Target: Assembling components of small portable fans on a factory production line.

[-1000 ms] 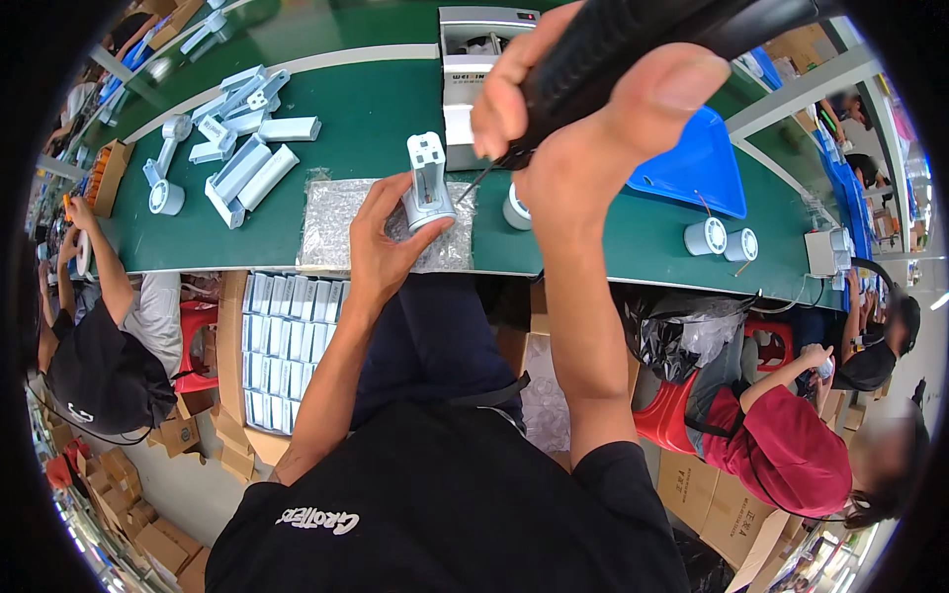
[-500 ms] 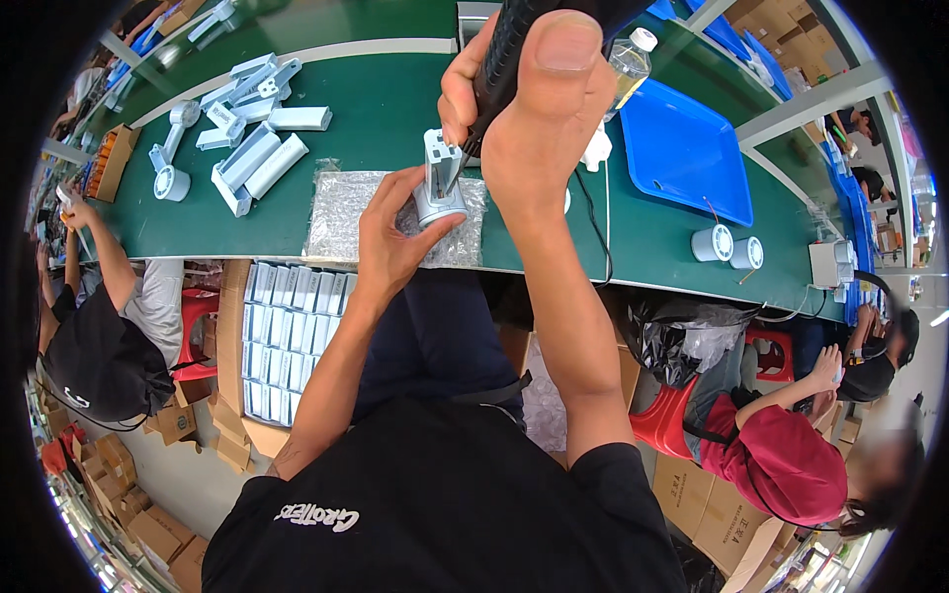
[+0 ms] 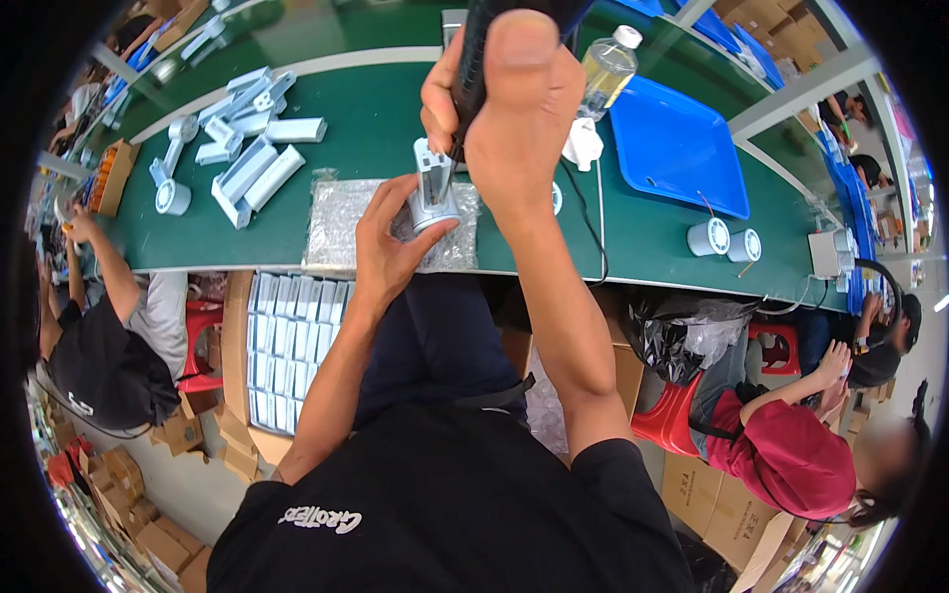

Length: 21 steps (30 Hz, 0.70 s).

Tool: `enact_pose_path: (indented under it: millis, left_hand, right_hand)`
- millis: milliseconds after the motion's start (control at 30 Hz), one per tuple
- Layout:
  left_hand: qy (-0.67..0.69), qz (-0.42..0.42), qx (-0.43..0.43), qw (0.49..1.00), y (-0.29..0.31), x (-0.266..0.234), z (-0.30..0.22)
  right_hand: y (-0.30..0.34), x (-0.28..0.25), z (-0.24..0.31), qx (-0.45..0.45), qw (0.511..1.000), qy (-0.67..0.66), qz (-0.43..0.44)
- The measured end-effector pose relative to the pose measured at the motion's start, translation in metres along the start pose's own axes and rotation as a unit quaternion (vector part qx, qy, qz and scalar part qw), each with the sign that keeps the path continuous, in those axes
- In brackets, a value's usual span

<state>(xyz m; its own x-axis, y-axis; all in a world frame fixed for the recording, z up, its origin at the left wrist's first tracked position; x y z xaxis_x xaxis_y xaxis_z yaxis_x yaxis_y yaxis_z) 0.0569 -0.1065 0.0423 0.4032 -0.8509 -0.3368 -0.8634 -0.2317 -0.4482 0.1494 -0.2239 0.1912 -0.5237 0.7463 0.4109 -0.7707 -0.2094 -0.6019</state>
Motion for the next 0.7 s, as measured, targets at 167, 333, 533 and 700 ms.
enact_pose_path:
  millis: [167, 333, 533, 700]
  left_hand:
    - [0.012, -0.006, -0.009, 1.0, -0.002, -0.002, 0.001]
    - [0.014, -0.002, -0.006, 1.0, 0.0, -0.001, 0.003]
    - [0.008, -0.003, -0.004, 1.0, 0.0, 0.0, 0.005]
    - [0.006, -0.008, -0.005, 1.0, 0.0, -0.001, 0.006]
  right_hand:
    - [-0.036, -0.032, 0.038, -0.022, 0.977, 0.101, -0.189]
    - [-0.06, -0.047, 0.027, 0.003, 0.951, -0.31, -0.009]
    - [-0.055, -0.047, 0.022, -0.081, 0.972, 0.18, -0.126]
    - [-0.058, -0.042, 0.014, -0.039, 0.977, 0.176, -0.112]
Point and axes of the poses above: each hand's wrist, its own y-axis away from the middle knuckle, its own x-axis out of the palm, z = x × y, the point moved 3 cm from there along -y, towards the middle knuckle
